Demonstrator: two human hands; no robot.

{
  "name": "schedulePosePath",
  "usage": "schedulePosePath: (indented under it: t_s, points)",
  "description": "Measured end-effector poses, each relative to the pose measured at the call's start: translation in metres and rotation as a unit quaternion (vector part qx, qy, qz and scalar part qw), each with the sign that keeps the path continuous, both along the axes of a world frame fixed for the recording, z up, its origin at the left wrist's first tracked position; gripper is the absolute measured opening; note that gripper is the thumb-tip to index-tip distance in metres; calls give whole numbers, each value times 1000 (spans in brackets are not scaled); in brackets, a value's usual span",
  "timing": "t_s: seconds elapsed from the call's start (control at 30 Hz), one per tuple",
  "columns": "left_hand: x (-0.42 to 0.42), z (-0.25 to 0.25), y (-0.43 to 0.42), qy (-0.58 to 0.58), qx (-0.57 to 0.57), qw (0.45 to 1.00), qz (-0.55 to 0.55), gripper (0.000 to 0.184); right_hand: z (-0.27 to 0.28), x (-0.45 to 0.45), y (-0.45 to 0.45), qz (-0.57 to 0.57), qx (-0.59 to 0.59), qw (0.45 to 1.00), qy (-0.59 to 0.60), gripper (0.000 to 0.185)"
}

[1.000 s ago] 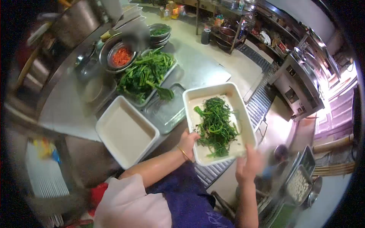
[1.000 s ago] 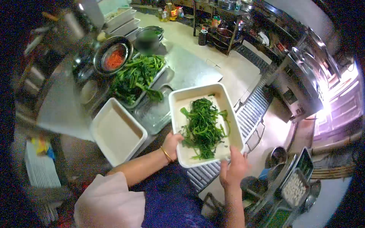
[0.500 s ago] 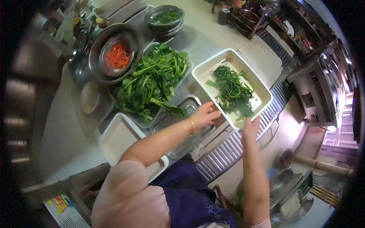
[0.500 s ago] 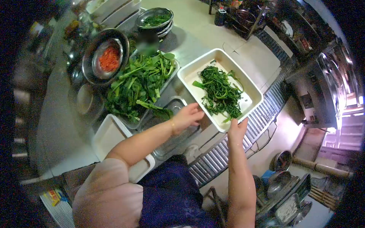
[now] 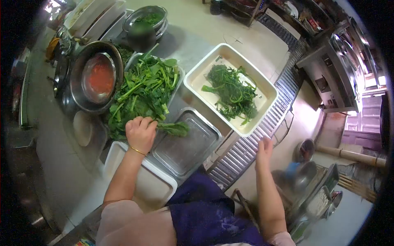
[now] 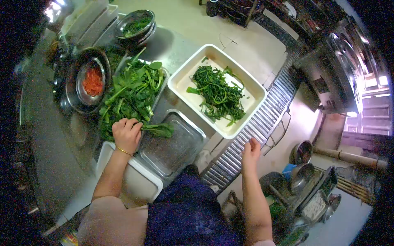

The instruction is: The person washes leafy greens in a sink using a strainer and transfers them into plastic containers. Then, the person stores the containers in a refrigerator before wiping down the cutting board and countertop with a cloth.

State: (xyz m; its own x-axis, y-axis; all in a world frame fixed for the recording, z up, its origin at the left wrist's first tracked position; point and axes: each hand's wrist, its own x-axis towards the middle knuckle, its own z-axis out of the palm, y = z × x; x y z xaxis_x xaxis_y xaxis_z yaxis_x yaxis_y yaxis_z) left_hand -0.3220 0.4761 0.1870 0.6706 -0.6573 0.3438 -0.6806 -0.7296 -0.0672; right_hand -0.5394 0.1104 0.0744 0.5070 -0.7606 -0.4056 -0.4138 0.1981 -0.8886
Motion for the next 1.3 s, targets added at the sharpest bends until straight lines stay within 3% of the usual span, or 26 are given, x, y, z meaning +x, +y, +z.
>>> schedulePosePath:
  t_s: [0.1,0.17,0.23,0.3,0.33,0.37,0.4,0.47,0.53,0.57,0.67,0.7,0.73,0.77,0.8,0.83,0.87,0.9,0.93,1.0,1.1,1.2,1.23,1.3]
  points:
    - [-11,0,11,17,-19,1000,6,17,-22,-51,5,-9,1,1000,13,39]
    - [-25,-1,32,45,45,996,68,16,-4,-69,19,-42,12,999,32,37]
    - [-39,0,46,92,133,977,139,14,-26,-103,22,-1,-34,999,32,31]
    - [-48,-1,53,168,186,944,212,25,-35,-133,26,-24,-37,997,67,29]
    - [-51,-1,52,213,185,931,232,32,-9,-136,34,-17,-38,998,52,29]
    - [-51,17,35,260,205,906,264,38,-28,-160,39,-34,-35,996,76,29]
    - [-49,20,34,248,238,905,250,38,-10,-167,44,-34,-49,994,93,27]
    - [-50,30,28,208,144,942,218,31,-2,-193,54,-52,-96,989,101,27]
    - [-35,26,29,213,152,950,170,26,17,-221,62,-121,-38,990,66,26]
    - [-3,-26,61,99,26,991,82,26,28,-242,64,-142,-55,986,67,25]
    - [-38,23,-38,176,10,983,-43,29,58,-299,87,-180,-62,980,62,22]
    - [-55,18,-72,223,-68,964,-127,21,65,-320,96,-201,-42,977,59,21]
    - [-74,10,-110,198,-81,954,-209,22,68,-338,104,-219,-21,974,53,20]
    - [-110,4,-150,311,-148,904,-254,23,66,-359,113,-252,-23,967,37,20]
    - [-156,17,-191,296,-66,903,-302,18,62,-381,125,-284,-25,958,21,20]
    - [-205,13,-229,287,-101,866,-397,14,58,-403,136,-315,-25,949,5,19]
    - [-246,-6,-257,379,-91,823,-413,9,56,-428,148,-345,-22,938,13,19]
    - [-315,-5,-283,413,-133,772,-465,16,59,-453,160,-375,-16,927,23,19]
    - [-372,-4,-301,593,-77,681,-424,28,63,-480,171,-404,-8,914,33,19]
    - [-491,-14,-331,761,25,541,-357,40,71,-538,190,-469,-82,877,67,17]
    - [-643,-26,-367,902,79,382,-188,72,68,-638,215,-565,-185,795,122,16]
    - [-746,-62,-407,933,53,354,-23,87,114,-748,231,-606,-194,719,280,16]
    - [-767,-57,-414,922,59,382,-13,89,115,-787,234,-635,-291,657,283,17]
    - [-792,-66,-426,900,33,435,26,86,167,-843,221,-617,-409,565,364,9]
